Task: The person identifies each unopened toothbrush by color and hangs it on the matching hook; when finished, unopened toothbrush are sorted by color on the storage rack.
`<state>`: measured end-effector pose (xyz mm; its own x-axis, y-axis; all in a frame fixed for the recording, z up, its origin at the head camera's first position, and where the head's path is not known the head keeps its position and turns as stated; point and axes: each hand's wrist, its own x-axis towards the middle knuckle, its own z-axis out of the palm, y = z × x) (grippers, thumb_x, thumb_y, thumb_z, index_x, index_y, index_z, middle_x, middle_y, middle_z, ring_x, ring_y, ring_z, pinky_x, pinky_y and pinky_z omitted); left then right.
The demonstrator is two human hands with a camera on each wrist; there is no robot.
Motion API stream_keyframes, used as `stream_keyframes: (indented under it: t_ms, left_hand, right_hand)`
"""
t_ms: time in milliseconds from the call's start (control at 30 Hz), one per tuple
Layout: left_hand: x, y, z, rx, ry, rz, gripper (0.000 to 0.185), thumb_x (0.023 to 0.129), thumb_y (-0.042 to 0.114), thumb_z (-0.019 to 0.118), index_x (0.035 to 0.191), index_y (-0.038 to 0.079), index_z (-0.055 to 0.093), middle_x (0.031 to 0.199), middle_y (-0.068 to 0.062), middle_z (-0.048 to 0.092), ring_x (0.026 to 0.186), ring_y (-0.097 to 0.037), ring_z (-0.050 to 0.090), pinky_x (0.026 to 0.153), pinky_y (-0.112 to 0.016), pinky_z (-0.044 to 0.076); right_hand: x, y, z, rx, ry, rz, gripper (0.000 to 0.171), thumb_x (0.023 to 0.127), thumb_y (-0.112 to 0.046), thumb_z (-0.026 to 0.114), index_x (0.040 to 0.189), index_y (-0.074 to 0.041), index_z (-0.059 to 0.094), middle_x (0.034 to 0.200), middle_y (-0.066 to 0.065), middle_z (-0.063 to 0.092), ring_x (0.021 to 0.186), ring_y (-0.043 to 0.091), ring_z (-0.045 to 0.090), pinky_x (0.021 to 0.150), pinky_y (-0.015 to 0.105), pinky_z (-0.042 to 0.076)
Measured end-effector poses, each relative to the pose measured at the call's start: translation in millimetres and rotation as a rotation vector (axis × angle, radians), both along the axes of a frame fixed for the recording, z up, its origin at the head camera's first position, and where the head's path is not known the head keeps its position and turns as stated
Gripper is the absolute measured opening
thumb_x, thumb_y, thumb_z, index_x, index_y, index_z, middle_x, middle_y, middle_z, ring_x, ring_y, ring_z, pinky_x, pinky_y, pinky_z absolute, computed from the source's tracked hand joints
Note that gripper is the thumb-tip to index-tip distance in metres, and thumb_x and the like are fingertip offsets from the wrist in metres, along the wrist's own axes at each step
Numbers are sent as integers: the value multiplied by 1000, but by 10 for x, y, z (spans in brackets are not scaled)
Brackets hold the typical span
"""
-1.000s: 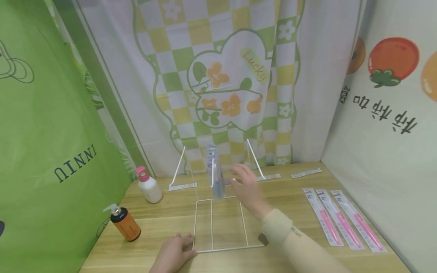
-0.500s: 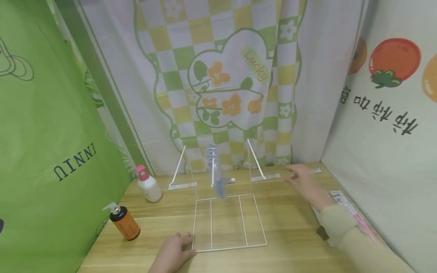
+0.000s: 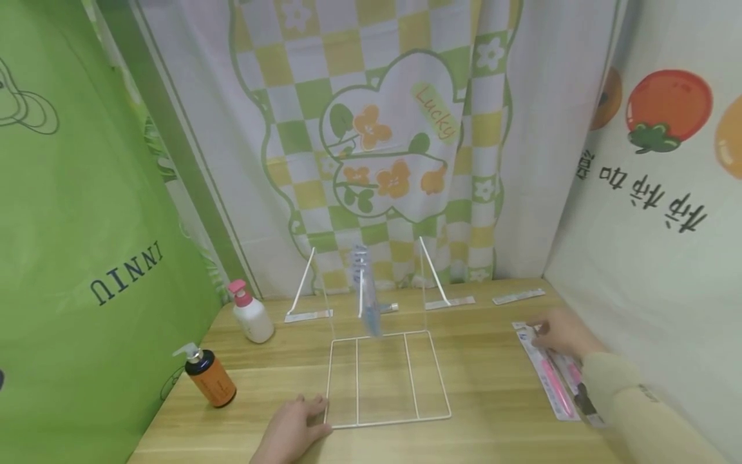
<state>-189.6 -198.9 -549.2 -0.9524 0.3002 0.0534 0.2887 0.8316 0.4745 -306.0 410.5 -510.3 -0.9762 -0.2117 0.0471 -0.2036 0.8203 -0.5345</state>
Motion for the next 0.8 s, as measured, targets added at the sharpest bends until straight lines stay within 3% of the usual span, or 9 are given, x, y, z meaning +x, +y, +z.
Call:
stream_keyframes:
  t_ms: [100,333,467,567,633,733,800]
  left_hand:
    - [2,2,1,0,-5,-1,56,87,38,89,132,7,76,139,-16,71,130,-64,56,107,-81,40]
    - [19,14,35,8,-3,-1,56,87,35,89,133,7,75,139,-17,71,130,-64,56,108,-80,40]
    - [20,17,53,12,3,-8,55,87,33,89,133,5,76,138,-18,71,129,-64,56,108,-79,41]
    - [15,14,42,7,6,-8,54,87,33,89,132,6,76,137,-17,72,129,-64,57,107,-79,41]
    - [18,12,31,3,11,-8,55,87,34,89,132,6,76,137,-17,72,129,-64,57,107,-79,41]
    - [21,11,23,-2,12,-7,55,87,35,89,133,6,76,137,-17,72,129,-63,57,107,-79,42]
    - [26,11,20,-2,13,-8,55,88,35,89,133,6,76,137,-17,72,129,-63,57,107,-79,42]
  right_hand:
    - [-6,1,-52,11,-13,-10,51,82,-7,88,127,11,70,104,25,74,84,25,69,78,50,63]
    - [-8,-65,-44,40,-55,-28,55,85,-11,85,131,12,67,105,25,74,63,19,64,79,51,62]
    - [-1,-104,-40,54,-109,-69,57,88,-14,83,136,9,64,93,15,73,60,18,63,72,49,62]
    - [3,-104,-50,54,-107,-80,55,90,-17,83,136,8,65,98,23,73,72,28,70,77,55,62]
    - [14,-90,-54,37,-86,-84,54,91,-19,82,135,8,66,115,33,71,91,42,72,87,67,58]
    - [40,-68,-73,-15,-34,-89,53,93,-20,80,136,9,66,128,41,65,117,62,61,97,77,49]
    - [51,-55,-93,-50,-8,-100,54,95,-19,78,138,9,64,131,42,63,121,64,59,100,78,47]
